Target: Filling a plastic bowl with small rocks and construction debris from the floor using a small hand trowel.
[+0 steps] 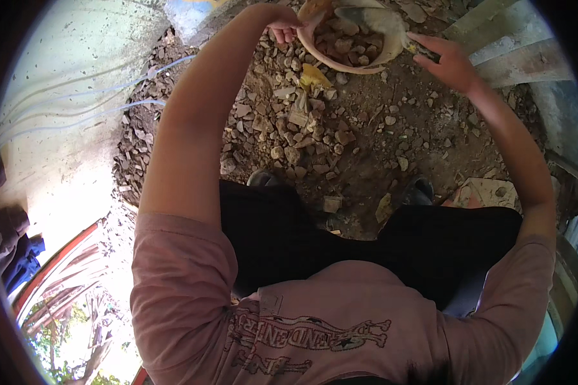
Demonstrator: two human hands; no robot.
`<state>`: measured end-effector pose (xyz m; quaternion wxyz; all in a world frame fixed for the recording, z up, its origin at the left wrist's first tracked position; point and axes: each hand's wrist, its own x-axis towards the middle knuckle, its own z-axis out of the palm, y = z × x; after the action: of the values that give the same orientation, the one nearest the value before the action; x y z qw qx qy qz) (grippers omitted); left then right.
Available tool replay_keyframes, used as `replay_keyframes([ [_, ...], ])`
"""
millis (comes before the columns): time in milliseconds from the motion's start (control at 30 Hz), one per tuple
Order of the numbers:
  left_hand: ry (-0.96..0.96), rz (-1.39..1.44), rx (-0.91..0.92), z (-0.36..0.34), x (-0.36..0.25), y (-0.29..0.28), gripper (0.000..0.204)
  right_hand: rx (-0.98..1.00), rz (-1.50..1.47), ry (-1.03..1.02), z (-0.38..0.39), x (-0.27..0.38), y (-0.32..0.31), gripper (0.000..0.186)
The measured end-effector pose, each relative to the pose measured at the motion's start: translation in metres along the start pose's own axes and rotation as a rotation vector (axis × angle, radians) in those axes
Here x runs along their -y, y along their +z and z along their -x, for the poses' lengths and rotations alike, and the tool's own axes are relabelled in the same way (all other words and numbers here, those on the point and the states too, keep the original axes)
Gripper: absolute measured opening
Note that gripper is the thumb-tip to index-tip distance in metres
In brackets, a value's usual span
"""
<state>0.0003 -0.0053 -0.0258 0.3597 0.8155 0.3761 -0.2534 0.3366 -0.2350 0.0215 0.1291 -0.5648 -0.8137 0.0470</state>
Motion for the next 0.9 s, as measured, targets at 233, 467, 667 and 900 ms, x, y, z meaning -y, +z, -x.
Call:
replay_keyframes([
  [233, -0.222, -0.019, 0.275, 0.047, -0.049, -0.035, 0.051, 0.989, -0.665, 0.137, -0.015, 0.041, -0.019, 0.052],
  [467, -0.271, 0.037, 0.288, 0.048, -0.026, -0.027, 0.051, 1.263, -0.522, 0.239, 0.024, 0.067, 0.068, 0.053],
  [667, -0.289, 0.066, 0.286, 0.040, -0.017, -0.028, 0.050, 0.963, -0.714, 0.196, 0.061, 0.087, 0.137, 0.055],
  [900, -0.319, 0.155, 0.217, 0.067, -0.053, -0.035, 0.048, 0.990, -0.876, 0.521, 0.060, 0.153, 0.135, 0.058],
])
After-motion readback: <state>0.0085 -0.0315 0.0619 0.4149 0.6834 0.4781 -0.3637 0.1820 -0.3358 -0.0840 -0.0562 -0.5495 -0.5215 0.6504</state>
